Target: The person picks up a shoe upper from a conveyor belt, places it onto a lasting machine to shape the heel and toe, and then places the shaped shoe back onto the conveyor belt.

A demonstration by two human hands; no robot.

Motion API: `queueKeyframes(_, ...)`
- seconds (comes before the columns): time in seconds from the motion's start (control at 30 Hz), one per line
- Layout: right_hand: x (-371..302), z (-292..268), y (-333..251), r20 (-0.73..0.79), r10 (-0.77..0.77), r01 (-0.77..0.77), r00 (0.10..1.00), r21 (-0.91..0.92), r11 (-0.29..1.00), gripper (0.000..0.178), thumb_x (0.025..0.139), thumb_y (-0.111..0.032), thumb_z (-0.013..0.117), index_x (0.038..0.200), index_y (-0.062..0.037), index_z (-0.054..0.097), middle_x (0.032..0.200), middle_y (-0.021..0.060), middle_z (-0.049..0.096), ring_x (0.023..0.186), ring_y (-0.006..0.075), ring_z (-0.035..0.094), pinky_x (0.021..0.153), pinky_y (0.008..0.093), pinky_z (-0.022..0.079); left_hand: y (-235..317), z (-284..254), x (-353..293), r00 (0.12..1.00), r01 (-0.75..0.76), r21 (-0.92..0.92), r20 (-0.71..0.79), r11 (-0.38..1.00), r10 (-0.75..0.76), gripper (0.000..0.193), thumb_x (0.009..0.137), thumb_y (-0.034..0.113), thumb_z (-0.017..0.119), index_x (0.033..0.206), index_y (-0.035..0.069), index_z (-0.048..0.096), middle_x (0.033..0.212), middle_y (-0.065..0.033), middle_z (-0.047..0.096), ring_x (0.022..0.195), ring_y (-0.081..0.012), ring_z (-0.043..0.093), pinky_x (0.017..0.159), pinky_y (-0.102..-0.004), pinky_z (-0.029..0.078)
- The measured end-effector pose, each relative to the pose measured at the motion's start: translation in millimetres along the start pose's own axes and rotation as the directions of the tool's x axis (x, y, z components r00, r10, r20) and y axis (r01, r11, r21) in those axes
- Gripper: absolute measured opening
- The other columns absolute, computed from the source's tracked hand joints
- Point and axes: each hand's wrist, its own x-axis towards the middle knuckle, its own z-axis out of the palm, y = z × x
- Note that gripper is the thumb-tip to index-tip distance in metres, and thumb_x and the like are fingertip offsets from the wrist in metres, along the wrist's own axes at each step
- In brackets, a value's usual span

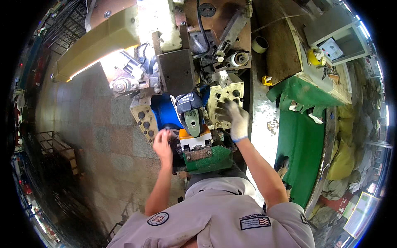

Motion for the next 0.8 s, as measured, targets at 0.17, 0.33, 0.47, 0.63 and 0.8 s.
queueKeyframes(0.17,-33.8,-65.8,33.8,-0.121,0.073,-0.057,0.99,0.128,0.99,0.063,0.099,-0.041,0.059,0.137,0.0086,0.05,0.121,0.0209,0.066,0.098,0.0322,0.07,0.076,0.0421,0.06,-67.1,-23.9,-57.2,0.963,0.269,0.432,-0.108,0.861,-0.246,0.076,0.081,0.036,0.081,0.134,-0.011,0.053,0.111,-0.0244,0.07,0.103,-0.0325,0.068,0.092,-0.0382,0.052)
queueKeyframes(0.33,-51.3,-47.5,34.6,-0.111,0.119,-0.107,0.987,0.111,0.988,0.055,0.099,-0.036,0.062,0.132,0.0073,0.057,0.115,0.0185,0.07,0.096,0.0288,0.072,0.074,0.0399,0.06,-96.3,17.2,-41.3,0.928,0.372,0.588,-0.239,0.718,-0.285,0.079,0.072,0.039,0.084,0.125,-0.013,0.055,0.111,-0.0348,0.066,0.109,-0.0482,0.063,0.092,-0.0483,0.051)
queueKeyframes(0.47,-47.7,-37.7,29.0,-0.025,0.102,-0.1,0.994,0.073,0.992,0.054,0.099,-0.034,0.063,0.133,0.0068,0.057,0.116,0.0186,0.07,0.097,0.0296,0.072,0.075,0.0404,0.06,-110.1,6.6,-41.0,0.964,0.253,0.587,-0.219,0.769,-0.15,0.067,0.068,0.035,0.085,0.11,-0.012,0.062,0.102,-0.0335,0.069,0.099,-0.0488,0.066,0.088,-0.0492,0.052)
queueKeyframes(0.63,-48.6,-49.3,17.7,0.03,0.107,-0.109,0.994,0.098,0.989,0.053,0.099,-0.03,0.061,0.135,0.0084,0.053,0.117,0.0205,0.069,0.099,0.0314,0.072,0.077,0.0403,0.06,-90.7,-42.1,-49.4,0.993,0.112,0.452,-0.012,0.885,-0.12,0.055,0.066,0.026,0.088,0.1,-0.011,0.066,0.091,-0.0243,0.073,0.083,-0.0348,0.072,0.077,-0.0401,0.056)
queueKeyframes(0.8,-71.8,-52.9,-14.5,0.132,0.055,-0.082,0.99,0.215,0.973,0.056,0.1,-0.03,0.058,0.138,0.0107,0.048,0.122,0.0254,0.066,0.101,0.0341,0.071,0.077,0.0402,0.061,83.8,-86.9,-73.5,0.954,0.105,0.361,0.226,0.927,-0.196,0.044,0.064,0.009,0.088,0.102,-0.005,0.072,0.09,-0.006,0.074,0.076,-0.011,0.067,0.07,-0.0285,0.055)
